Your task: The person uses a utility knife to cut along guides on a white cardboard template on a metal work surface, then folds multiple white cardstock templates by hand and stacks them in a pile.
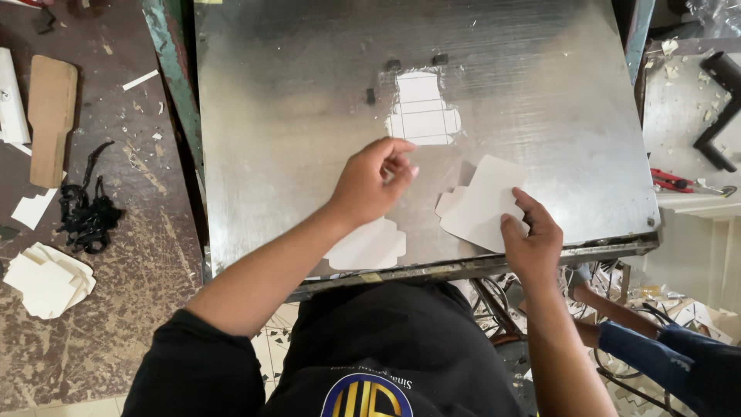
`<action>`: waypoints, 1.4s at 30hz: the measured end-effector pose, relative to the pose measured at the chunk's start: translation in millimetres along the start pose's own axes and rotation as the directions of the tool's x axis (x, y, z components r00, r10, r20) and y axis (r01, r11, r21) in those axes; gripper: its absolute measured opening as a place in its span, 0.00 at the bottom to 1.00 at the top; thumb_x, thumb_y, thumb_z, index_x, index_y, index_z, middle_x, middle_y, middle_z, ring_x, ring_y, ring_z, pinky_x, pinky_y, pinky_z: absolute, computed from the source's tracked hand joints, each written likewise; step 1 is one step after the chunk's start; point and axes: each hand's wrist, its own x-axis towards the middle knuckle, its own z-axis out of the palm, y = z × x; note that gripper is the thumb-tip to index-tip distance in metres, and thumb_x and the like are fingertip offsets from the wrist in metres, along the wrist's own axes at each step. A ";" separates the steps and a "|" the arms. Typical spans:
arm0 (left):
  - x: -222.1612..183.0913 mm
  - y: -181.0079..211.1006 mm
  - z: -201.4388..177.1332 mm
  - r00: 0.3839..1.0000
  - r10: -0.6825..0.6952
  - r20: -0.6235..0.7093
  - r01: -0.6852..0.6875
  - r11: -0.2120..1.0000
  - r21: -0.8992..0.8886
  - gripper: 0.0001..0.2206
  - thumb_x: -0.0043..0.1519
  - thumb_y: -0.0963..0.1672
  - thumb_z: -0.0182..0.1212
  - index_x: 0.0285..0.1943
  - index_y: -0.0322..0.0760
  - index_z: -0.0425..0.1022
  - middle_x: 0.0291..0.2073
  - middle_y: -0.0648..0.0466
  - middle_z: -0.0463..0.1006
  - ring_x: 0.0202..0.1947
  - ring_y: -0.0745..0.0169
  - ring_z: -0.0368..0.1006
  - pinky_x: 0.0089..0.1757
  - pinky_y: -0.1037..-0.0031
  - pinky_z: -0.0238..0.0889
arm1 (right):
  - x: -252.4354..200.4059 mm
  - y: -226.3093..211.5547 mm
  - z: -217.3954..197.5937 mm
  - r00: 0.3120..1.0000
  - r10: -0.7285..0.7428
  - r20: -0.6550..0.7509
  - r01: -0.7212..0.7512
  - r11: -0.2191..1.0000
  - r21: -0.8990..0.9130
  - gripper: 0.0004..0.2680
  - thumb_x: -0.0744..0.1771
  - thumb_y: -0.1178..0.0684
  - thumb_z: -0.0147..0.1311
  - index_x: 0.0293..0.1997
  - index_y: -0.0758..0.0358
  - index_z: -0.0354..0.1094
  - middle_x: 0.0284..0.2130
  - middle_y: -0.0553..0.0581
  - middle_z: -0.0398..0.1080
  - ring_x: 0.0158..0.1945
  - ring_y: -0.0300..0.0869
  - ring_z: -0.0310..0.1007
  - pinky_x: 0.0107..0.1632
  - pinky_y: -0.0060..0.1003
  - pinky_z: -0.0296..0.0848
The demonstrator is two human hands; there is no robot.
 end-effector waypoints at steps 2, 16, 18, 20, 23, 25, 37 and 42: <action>44.2 -22.5 9.7 0.998 -0.065 -0.020 0.063 0.996 -0.070 0.12 0.58 0.43 0.66 0.51 0.43 0.80 0.30 0.55 0.81 0.31 0.66 0.79 0.34 0.75 0.71 | 9.6 27.3 7.2 0.999 -0.050 -0.023 0.048 0.997 -0.065 0.17 0.66 0.69 0.54 0.63 0.73 0.69 0.48 0.79 0.71 0.55 0.61 0.73 0.55 0.55 0.72; 370.6 -129.4 23.6 0.777 -0.546 -0.312 0.504 0.838 -0.211 0.10 0.63 0.45 0.59 0.52 0.44 0.79 0.44 0.52 0.85 0.29 0.63 0.84 0.26 0.71 0.70 | 19.9 44.3 32.3 0.897 -0.437 -0.066 0.330 0.761 -0.558 0.12 0.64 0.61 0.49 0.51 0.65 0.75 0.42 0.63 0.74 0.41 0.54 0.71 0.41 0.45 0.73; 389.5 -131.6 30.2 0.722 -0.600 -0.346 0.551 0.800 -0.238 0.09 0.62 0.44 0.59 0.49 0.44 0.80 0.39 0.55 0.87 0.27 0.66 0.84 0.27 0.73 0.71 | 22.4 42.7 30.8 0.894 -0.445 -0.046 0.344 0.749 -0.567 0.12 0.65 0.61 0.49 0.51 0.65 0.74 0.42 0.62 0.74 0.40 0.54 0.71 0.42 0.46 0.72; 404.4 -135.4 36.8 0.668 -0.648 -0.366 0.594 0.761 -0.262 0.07 0.61 0.44 0.60 0.47 0.43 0.80 0.34 0.58 0.88 0.26 0.70 0.85 0.27 0.75 0.72 | 24.0 41.9 31.4 0.892 -0.450 -0.037 0.348 0.738 -0.579 0.12 0.65 0.62 0.49 0.52 0.65 0.74 0.42 0.62 0.73 0.39 0.53 0.71 0.43 0.46 0.71; 418.9 -140.9 43.0 0.737 -0.559 -0.381 0.276 0.762 -0.586 0.12 0.59 0.36 0.56 0.24 0.40 0.62 0.18 0.53 0.71 0.20 0.60 0.72 0.25 0.65 0.58 | 24.2 43.7 32.7 0.888 -0.458 -0.052 0.346 0.738 -0.579 0.13 0.64 0.62 0.50 0.52 0.65 0.73 0.42 0.62 0.73 0.38 0.53 0.70 0.44 0.47 0.71; 430.2 -138.3 43.4 0.639 -0.658 -0.398 0.418 0.731 -0.539 0.11 0.54 0.40 0.63 0.17 0.36 0.73 0.15 0.55 0.77 0.21 0.63 0.81 0.24 0.72 0.62 | 22.4 48.8 33.0 0.903 -0.425 -0.062 0.306 0.738 -0.601 0.13 0.63 0.63 0.49 0.51 0.65 0.74 0.42 0.62 0.74 0.39 0.54 0.71 0.45 0.48 0.72; 426.3 -136.3 48.2 0.654 -0.609 -0.449 0.454 0.791 -0.410 0.12 0.45 0.39 0.56 0.15 0.43 0.56 0.11 0.59 0.61 0.16 0.65 0.48 0.23 0.65 0.37 | 23.7 44.9 33.6 0.898 -0.437 -0.053 0.322 0.734 -0.597 0.13 0.63 0.63 0.49 0.52 0.64 0.72 0.42 0.61 0.73 0.38 0.52 0.70 0.44 0.45 0.71; 428.3 -134.5 51.1 0.610 -0.631 -0.479 0.512 0.775 -0.370 0.04 0.48 0.40 0.50 0.24 0.40 0.60 0.19 0.54 0.65 0.16 0.62 0.54 0.21 0.65 0.45 | 23.7 45.6 33.7 0.895 -0.445 -0.047 0.329 0.726 -0.603 0.13 0.63 0.63 0.48 0.52 0.63 0.72 0.42 0.60 0.73 0.37 0.51 0.69 0.44 0.45 0.70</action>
